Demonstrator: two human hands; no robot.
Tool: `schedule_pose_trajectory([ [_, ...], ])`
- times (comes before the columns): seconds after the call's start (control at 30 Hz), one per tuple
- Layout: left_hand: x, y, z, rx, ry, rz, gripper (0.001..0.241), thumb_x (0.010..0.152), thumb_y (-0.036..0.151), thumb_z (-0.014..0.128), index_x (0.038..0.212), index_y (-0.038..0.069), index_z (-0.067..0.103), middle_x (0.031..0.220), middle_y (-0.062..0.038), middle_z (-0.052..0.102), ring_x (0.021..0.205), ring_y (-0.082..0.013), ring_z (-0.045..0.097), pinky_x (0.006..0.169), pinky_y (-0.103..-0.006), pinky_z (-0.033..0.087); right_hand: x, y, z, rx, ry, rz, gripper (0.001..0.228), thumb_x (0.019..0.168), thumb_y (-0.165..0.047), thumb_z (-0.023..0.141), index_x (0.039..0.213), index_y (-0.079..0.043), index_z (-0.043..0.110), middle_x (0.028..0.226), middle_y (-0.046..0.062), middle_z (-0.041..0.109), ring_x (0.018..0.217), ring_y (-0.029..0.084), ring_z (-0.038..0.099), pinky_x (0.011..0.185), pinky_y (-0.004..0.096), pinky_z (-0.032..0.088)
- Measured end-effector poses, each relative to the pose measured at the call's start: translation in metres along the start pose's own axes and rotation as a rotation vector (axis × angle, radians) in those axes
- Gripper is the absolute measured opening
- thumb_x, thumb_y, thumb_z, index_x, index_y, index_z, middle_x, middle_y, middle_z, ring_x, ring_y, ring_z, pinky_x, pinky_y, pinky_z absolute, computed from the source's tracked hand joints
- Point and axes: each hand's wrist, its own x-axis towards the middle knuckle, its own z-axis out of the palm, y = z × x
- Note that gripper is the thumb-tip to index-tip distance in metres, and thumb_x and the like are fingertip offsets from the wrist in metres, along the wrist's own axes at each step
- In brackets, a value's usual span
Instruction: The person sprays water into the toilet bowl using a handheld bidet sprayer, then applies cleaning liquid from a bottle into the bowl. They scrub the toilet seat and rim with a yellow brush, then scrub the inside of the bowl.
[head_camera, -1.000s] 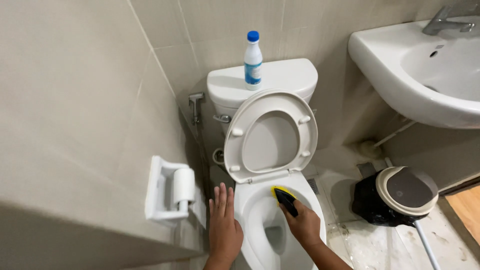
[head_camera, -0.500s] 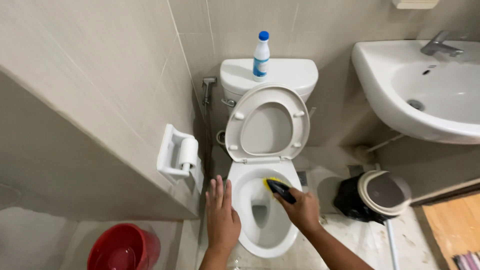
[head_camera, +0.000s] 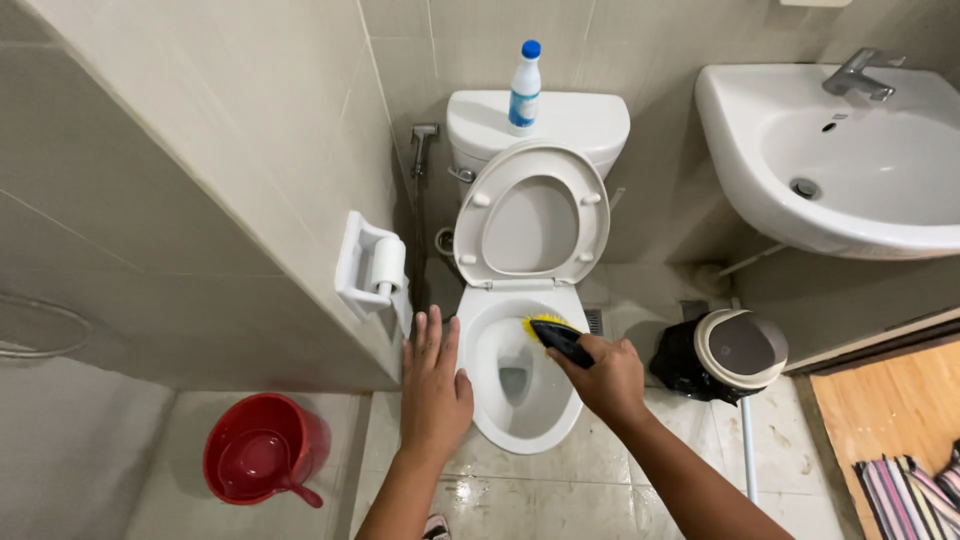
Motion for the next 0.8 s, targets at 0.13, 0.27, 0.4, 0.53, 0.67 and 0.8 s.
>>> schedule_pose_trajectory([
  [0.13,0.003,-0.009,-0.019,0.026,-0.022,0.013,0.074,0.086,0.004,0.060,0.155,0.007,0.034,0.168,-0.016,0.019,0.156,-0.0343,0.015,0.123,-0.0541,0.015,-0.006,-0.015,-0.003,0.011,-0.015,0.014,0.040,0.077,-0.042,0.085,0.065,-0.008,0.067,0.059,0.010,0.068,0.051,0.032,0.057,0.065,0.042,0.047],
  [0.27,0.010,-0.018,-0.038,0.044,-0.028,0.047,0.078,0.086,0.003,0.059,0.158,0.006,0.030,0.169,-0.017,0.017,0.157,-0.0338,0.014,0.124,-0.0541,0.013,-0.008,-0.031,0.001,0.008,-0.010,0.020,0.038,0.079,-0.042,0.084,0.067,-0.010,0.068,0.057,0.009,0.067,0.049,0.031,0.056,0.067,0.041,0.045],
  [0.4,0.020,-0.023,-0.050,0.067,-0.089,0.073,0.077,0.088,0.004,0.059,0.158,0.005,0.028,0.169,-0.017,0.016,0.157,-0.0332,0.012,0.125,-0.0528,0.011,-0.008,-0.044,0.012,-0.010,0.052,0.017,0.038,0.079,-0.042,0.083,0.068,-0.009,0.068,0.057,0.009,0.068,0.048,0.030,0.057,0.067,0.041,0.046],
  [0.53,0.022,-0.028,-0.044,0.087,-0.118,0.064,0.077,0.087,0.003,0.059,0.157,0.004,0.027,0.169,-0.017,0.016,0.157,-0.0328,0.012,0.125,-0.0524,0.010,-0.013,-0.056,0.023,0.012,0.050,0.072,0.039,0.080,-0.044,0.083,0.069,-0.008,0.069,0.057,0.010,0.068,0.049,0.030,0.060,0.065,0.041,0.048],
  [0.67,0.012,-0.032,-0.030,0.026,-0.107,0.011,0.080,0.086,0.003,0.060,0.158,0.004,0.025,0.168,-0.016,0.015,0.156,-0.0324,0.012,0.124,-0.0520,0.010,-0.016,-0.056,0.033,0.144,-0.089,0.401,0.042,0.081,-0.046,0.082,0.084,-0.006,0.071,0.064,0.012,0.071,0.053,0.024,0.067,0.055,0.039,0.053],
  [0.8,-0.003,-0.026,-0.013,-0.002,-0.100,-0.049,0.080,0.086,0.001,0.060,0.158,0.005,0.025,0.169,-0.016,0.015,0.156,-0.0312,0.013,0.124,-0.0526,0.010,-0.027,-0.022,0.066,0.441,-0.158,0.604,0.044,0.079,-0.038,0.084,0.100,-0.002,0.070,0.076,0.011,0.076,0.061,0.017,0.074,0.054,0.032,0.059],
])
